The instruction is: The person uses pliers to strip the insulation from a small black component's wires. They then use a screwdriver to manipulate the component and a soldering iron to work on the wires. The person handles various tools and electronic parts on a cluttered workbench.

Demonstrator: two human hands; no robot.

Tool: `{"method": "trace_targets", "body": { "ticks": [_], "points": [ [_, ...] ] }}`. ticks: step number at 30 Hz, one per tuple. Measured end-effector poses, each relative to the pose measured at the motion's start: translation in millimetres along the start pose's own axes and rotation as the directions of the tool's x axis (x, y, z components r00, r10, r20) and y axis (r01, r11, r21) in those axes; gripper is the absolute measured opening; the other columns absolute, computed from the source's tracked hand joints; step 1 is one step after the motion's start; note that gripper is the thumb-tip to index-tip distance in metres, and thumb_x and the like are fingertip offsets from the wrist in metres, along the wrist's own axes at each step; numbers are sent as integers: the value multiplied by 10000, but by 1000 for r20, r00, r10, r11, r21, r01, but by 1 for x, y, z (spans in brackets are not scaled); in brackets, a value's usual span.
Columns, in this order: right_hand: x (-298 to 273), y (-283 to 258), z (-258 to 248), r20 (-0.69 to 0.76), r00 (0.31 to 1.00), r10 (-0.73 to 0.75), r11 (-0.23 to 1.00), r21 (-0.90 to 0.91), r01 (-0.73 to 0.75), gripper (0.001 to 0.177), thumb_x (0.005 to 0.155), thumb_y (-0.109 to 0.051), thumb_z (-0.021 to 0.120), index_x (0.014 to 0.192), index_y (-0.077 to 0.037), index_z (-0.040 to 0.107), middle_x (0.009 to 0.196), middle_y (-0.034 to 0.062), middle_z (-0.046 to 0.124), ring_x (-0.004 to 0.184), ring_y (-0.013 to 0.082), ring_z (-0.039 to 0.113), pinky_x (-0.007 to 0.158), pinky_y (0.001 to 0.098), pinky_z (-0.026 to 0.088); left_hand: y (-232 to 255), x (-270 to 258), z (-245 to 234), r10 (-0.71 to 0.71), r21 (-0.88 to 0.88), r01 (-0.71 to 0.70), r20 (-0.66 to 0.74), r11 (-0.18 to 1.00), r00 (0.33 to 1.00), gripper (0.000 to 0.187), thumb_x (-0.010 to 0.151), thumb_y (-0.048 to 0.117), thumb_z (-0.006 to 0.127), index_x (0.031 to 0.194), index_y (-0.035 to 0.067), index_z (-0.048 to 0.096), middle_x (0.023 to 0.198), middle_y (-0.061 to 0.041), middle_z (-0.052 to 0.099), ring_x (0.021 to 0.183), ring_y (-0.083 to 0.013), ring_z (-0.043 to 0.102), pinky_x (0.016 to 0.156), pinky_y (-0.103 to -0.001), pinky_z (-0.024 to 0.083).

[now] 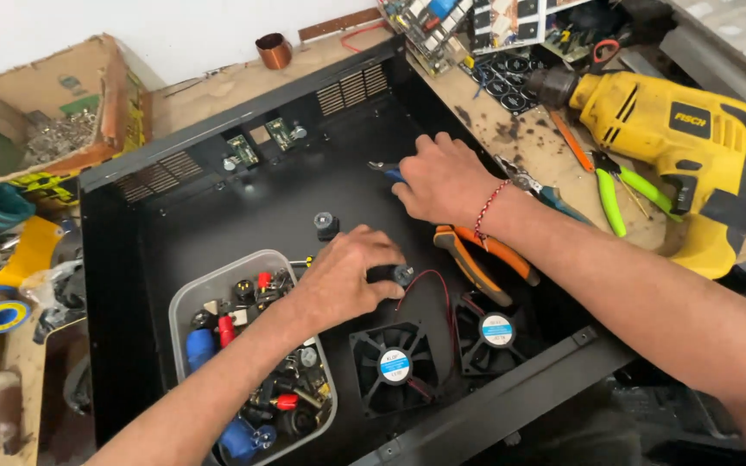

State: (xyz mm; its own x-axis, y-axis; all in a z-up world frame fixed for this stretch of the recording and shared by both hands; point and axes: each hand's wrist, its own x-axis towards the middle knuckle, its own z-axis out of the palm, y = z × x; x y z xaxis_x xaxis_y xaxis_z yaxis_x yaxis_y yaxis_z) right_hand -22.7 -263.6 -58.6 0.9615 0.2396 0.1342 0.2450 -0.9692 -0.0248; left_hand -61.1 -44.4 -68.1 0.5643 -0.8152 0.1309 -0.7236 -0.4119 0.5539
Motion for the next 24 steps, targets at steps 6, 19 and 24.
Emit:
{"method": "trace_targets", "body": {
  "ticks": [6,19,24],
  "points": [
    [-1,-8,-11,113,994,2,996,-90,8,316,914,-316,614,906,-31,750,962,202,642,979,424,663,835,521,540,0,2,0,-125,45,123,52,991,991,301,743,239,885,998,131,766,995,-46,736,1011,-331,670,853,-456,569],
    [-1,-13,-6,204,978,-38,991,-115,62,346,926,-396,668,1013,-73,752,977,176,673,970,369,705,874,488,571,11,2,-40,-324,458,204,200,865,925,493,772,271,883,1199,125,685,1198,-53,654,1169,-289,640,952,-476,589],
    [-11,-21,-36,307,949,-64,997,-14,71,411,972,-371,615,1082,3,745,1056,249,697,1054,432,706,930,522,571,-17,2,-26,-361,674,124,224,728,905,355,793,324,869,1095,171,761,1097,-19,683,1048,-245,708,850,-414,622]
  ]
}}
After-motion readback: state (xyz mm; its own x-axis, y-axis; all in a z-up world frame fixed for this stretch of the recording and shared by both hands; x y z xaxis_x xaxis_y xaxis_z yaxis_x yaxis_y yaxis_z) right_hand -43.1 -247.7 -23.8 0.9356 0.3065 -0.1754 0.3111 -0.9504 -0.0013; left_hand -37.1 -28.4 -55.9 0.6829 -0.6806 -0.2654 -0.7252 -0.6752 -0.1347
